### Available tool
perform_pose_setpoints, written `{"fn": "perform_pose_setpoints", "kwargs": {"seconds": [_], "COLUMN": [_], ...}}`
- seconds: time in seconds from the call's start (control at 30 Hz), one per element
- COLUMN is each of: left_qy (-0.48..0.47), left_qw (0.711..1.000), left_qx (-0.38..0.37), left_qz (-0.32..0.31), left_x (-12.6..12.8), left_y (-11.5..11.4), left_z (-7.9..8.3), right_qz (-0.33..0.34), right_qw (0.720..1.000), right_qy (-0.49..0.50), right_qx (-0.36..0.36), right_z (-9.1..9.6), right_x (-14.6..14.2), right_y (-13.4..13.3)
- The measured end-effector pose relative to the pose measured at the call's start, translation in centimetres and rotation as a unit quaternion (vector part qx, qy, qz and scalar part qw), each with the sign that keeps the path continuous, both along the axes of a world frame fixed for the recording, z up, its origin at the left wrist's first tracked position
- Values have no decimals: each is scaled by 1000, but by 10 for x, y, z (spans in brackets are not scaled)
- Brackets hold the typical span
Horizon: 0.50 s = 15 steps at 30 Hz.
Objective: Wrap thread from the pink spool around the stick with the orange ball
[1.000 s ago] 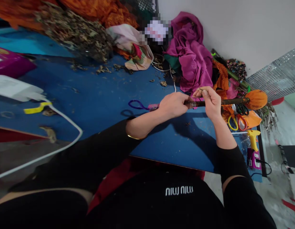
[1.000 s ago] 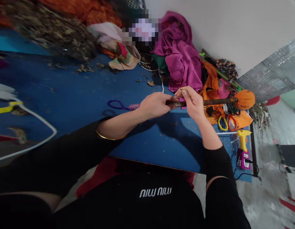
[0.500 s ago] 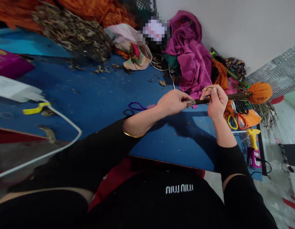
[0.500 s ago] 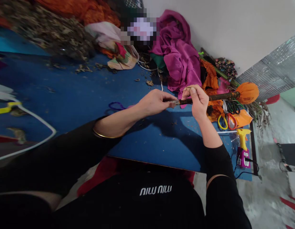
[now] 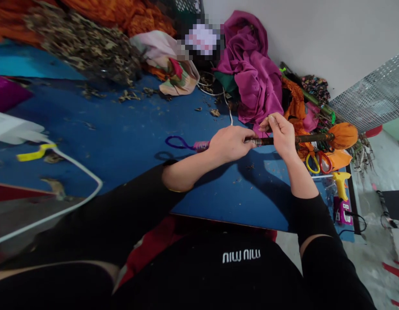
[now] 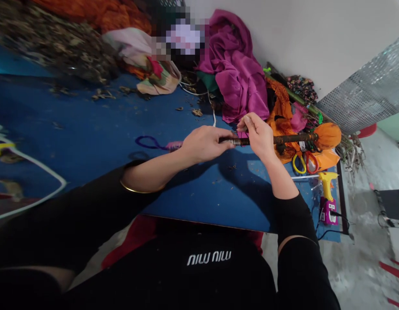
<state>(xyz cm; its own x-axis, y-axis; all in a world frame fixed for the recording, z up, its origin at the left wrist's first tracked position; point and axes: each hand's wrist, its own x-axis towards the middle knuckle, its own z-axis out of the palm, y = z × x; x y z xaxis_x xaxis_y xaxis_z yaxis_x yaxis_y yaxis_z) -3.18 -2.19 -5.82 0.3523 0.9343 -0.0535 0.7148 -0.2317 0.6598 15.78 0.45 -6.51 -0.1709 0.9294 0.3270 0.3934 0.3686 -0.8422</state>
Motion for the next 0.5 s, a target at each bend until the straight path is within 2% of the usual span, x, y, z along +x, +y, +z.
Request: {"fn": "perform_pose_setpoints", "kwargs": {"seconds": [0.23, 0.37, 0.5], "left_qy": [62, 65, 70], "left_qw": [997, 993, 994], "left_qx": [50, 92, 86], "left_qz": [-4, -24, -17], "left_x": [2, 2, 1], "left_y": [-9, -9, -8], "left_z": [3, -2, -3], "right_qz": [-9, 14, 46], "right_qw": [997, 998, 997], "right_qy": [-82, -59, 18], "right_qx": [1, -31, -63], "right_z": [0, -2, 0], "right_x": [4, 0, 1], "right_y": [0, 0, 3]}}
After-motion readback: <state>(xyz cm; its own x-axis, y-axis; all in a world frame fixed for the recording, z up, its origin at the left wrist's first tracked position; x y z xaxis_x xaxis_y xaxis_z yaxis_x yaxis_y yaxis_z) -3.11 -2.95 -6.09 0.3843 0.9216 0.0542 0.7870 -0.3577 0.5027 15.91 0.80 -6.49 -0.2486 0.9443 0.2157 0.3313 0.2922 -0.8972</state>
